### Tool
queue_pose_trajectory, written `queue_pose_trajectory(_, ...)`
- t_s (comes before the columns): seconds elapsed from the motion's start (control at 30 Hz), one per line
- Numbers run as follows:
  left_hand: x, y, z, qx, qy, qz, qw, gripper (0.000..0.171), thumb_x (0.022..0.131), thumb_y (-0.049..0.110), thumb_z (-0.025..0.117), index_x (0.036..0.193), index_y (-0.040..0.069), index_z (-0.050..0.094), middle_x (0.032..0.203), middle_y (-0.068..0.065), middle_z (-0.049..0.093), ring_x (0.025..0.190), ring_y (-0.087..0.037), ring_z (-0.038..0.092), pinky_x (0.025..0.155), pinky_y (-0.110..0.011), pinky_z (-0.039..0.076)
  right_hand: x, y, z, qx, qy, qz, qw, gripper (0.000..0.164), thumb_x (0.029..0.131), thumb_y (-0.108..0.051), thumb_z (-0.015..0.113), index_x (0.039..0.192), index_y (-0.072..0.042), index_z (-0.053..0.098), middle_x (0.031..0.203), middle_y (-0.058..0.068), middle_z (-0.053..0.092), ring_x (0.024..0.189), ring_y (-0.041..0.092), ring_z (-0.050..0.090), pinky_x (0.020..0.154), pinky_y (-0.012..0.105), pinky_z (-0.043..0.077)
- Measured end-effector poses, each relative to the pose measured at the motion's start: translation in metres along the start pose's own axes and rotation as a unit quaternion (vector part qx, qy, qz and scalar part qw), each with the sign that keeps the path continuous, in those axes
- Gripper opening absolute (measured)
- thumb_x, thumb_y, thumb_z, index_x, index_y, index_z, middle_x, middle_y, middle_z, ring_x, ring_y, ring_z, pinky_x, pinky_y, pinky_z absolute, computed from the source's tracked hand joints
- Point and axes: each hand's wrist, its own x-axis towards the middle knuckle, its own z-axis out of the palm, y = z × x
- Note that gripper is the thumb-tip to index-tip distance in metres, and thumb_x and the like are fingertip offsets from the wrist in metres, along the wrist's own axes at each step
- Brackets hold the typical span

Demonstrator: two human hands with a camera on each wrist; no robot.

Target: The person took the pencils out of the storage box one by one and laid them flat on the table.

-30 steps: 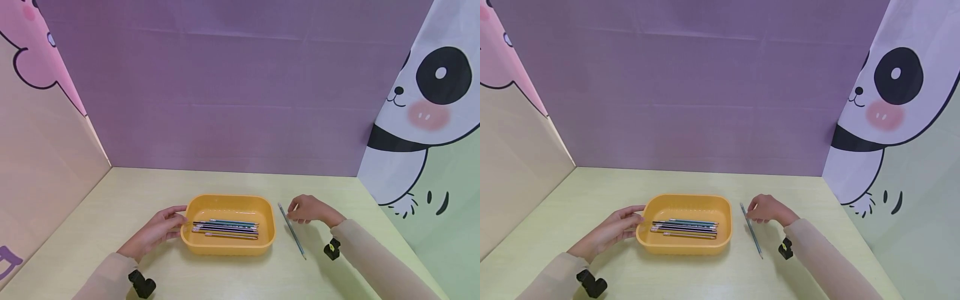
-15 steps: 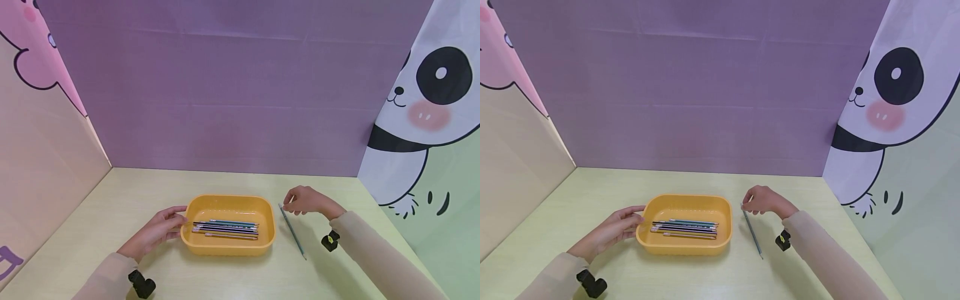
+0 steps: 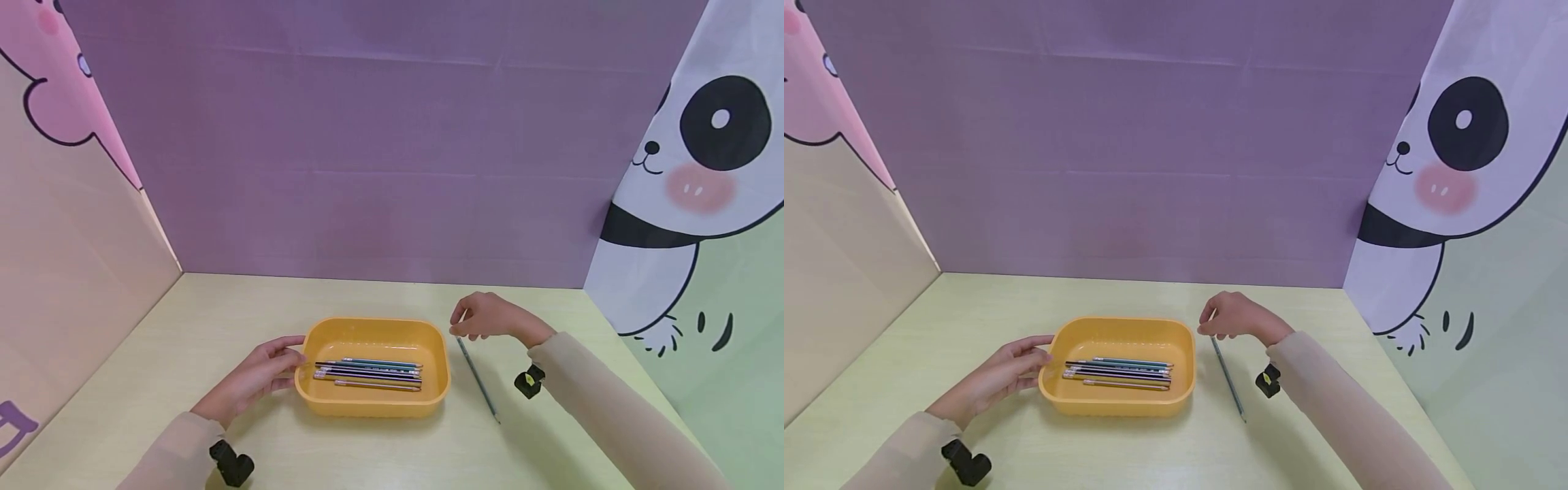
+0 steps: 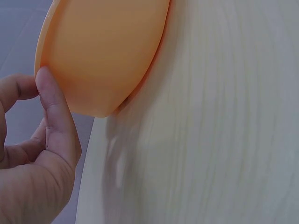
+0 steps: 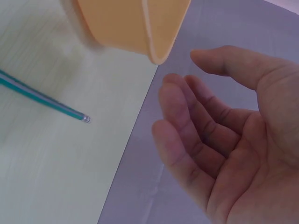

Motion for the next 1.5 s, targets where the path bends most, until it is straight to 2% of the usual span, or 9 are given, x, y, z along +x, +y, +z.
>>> queue_pose_trajectory(0.13, 0.001, 0.000, 0.000, 0.002, 0.005, -0.006, 1.0000, 0.062, 0.098, 0.013, 0.060, 0.150, -0.007, 0.032, 0.111, -0.017, 0.059, 0.092, -0.021, 0.065, 0.079, -0.030, 0.059, 0.004, -0.007, 0.001, -0.008, 0.000, -0.012, 1.000, 0.015, 0.093, -0.021, 0.071, 0.102, -0.010, 0.068, 0.082, 0.000, 0.068, 0.080, 0.027, 0.067, 0.068, 0.032, 0.056)
queue_pose_trajectory(0.47, 0.000, 0.000, 0.000, 0.001, 0.005, -0.004, 1.0000, 0.061, 0.099, 0.013, 0.060, 0.150, -0.007, 0.033, 0.112, -0.017, 0.059, 0.093, -0.021, 0.065, 0.079, -0.030, 0.059, 0.015, -0.029, 0.005, -0.015, -0.006, -0.029, 0.999, 0.014, 0.092, -0.021, 0.073, 0.099, -0.010, 0.068, 0.084, 0.003, 0.068, 0.071, 0.019, 0.062, 0.065, 0.030, 0.055)
queue_pose_trajectory(0.6, 0.000, 0.000, -0.001, 0.001, 0.004, -0.003, 1.0000, 0.062, 0.099, 0.014, 0.060, 0.150, -0.007, 0.032, 0.112, -0.016, 0.059, 0.094, -0.021, 0.064, 0.080, -0.030, 0.059, 0.017, -0.038, 0.006, -0.015, -0.011, -0.045, 0.999, 0.014, 0.092, -0.019, 0.073, 0.100, -0.009, 0.068, 0.085, 0.006, 0.069, 0.072, 0.021, 0.062, 0.065, 0.030, 0.054)
queue_pose_trajectory(0.77, 0.000, 0.000, -0.001, 0.003, -0.003, 0.002, 1.0000, 0.063, 0.099, 0.013, 0.060, 0.150, -0.008, 0.031, 0.110, -0.014, 0.059, 0.092, -0.020, 0.064, 0.079, -0.029, 0.059, 0.021, -0.047, 0.009, -0.020, -0.018, -0.057, 0.998, 0.014, 0.093, -0.020, 0.072, 0.101, -0.009, 0.068, 0.084, 0.006, 0.068, 0.074, 0.022, 0.063, 0.068, 0.030, 0.054)
queue_pose_trajectory(0.93, 0.000, 0.000, -0.001, 0.003, 0.005, -0.001, 1.0000, 0.062, 0.098, 0.013, 0.060, 0.150, -0.007, 0.033, 0.109, -0.014, 0.059, 0.092, -0.021, 0.063, 0.079, -0.029, 0.058, 0.029, -0.052, 0.012, -0.022, -0.022, -0.070, 0.997, 0.013, 0.093, -0.020, 0.072, 0.100, -0.010, 0.069, 0.083, 0.003, 0.067, 0.075, 0.023, 0.063, 0.069, 0.030, 0.054)
queue_pose_trajectory(1.5, -0.001, 0.001, 0.001, 0.004, 0.002, -0.003, 1.0000, 0.062, 0.099, 0.013, 0.060, 0.150, -0.007, 0.032, 0.111, -0.016, 0.057, 0.093, -0.021, 0.064, 0.079, -0.029, 0.059, 0.050, -0.077, 0.026, -0.058, -0.045, -0.088, 0.993, 0.010, 0.092, -0.020, 0.074, 0.097, -0.012, 0.072, 0.084, -0.002, 0.067, 0.075, 0.018, 0.064, 0.072, 0.028, 0.055)
